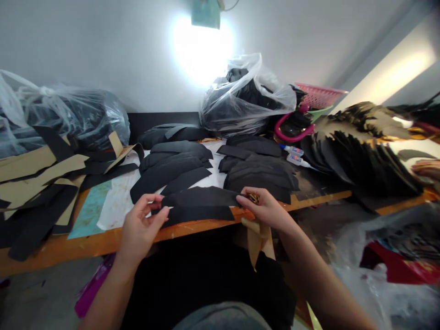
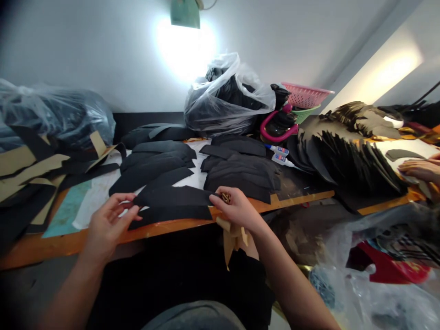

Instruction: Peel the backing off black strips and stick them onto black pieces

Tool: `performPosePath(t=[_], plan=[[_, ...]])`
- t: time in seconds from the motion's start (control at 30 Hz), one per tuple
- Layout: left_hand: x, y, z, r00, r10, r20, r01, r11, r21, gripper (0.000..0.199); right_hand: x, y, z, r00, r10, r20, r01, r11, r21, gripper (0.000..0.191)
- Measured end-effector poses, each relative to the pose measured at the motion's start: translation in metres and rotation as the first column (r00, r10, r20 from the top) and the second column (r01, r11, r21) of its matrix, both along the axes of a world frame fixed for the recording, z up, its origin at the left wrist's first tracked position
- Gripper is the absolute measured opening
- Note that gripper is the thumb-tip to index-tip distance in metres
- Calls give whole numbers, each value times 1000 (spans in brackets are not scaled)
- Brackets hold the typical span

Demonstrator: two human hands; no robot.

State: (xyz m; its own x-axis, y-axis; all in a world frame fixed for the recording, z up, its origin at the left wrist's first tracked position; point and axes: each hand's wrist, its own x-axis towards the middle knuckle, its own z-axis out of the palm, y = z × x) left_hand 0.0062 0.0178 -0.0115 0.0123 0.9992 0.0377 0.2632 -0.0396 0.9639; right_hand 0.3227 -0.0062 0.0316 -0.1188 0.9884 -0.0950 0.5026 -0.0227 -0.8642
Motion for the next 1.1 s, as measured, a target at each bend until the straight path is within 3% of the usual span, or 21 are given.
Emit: performPosePath(t=[0.1,0.27,0.43,0.57,1.1], plan=[[-13,0,-1,989,128,-77,-128,992,3,34,-11,1,-1,1000,2,-22,-2,1000,0,42],[-15,0,-9,956,154,-250,-171,984,-48,38,-23,0,-17,996,0,90,-2,1000,22,39],[-18,4,-22,915,129,-382,-131,991,20,38,-20,-3,-35,987,-15,160,9,999,38,35],[-20,5,-29,886,131,-444,-114,991,65,35,-21,-5,-39,969,-14,248,6,999,32,35],[-13,5,-17,827,81,-556,-36,995,91,33,-24,1,-40,945,30,325,-14,999,-50,37]])
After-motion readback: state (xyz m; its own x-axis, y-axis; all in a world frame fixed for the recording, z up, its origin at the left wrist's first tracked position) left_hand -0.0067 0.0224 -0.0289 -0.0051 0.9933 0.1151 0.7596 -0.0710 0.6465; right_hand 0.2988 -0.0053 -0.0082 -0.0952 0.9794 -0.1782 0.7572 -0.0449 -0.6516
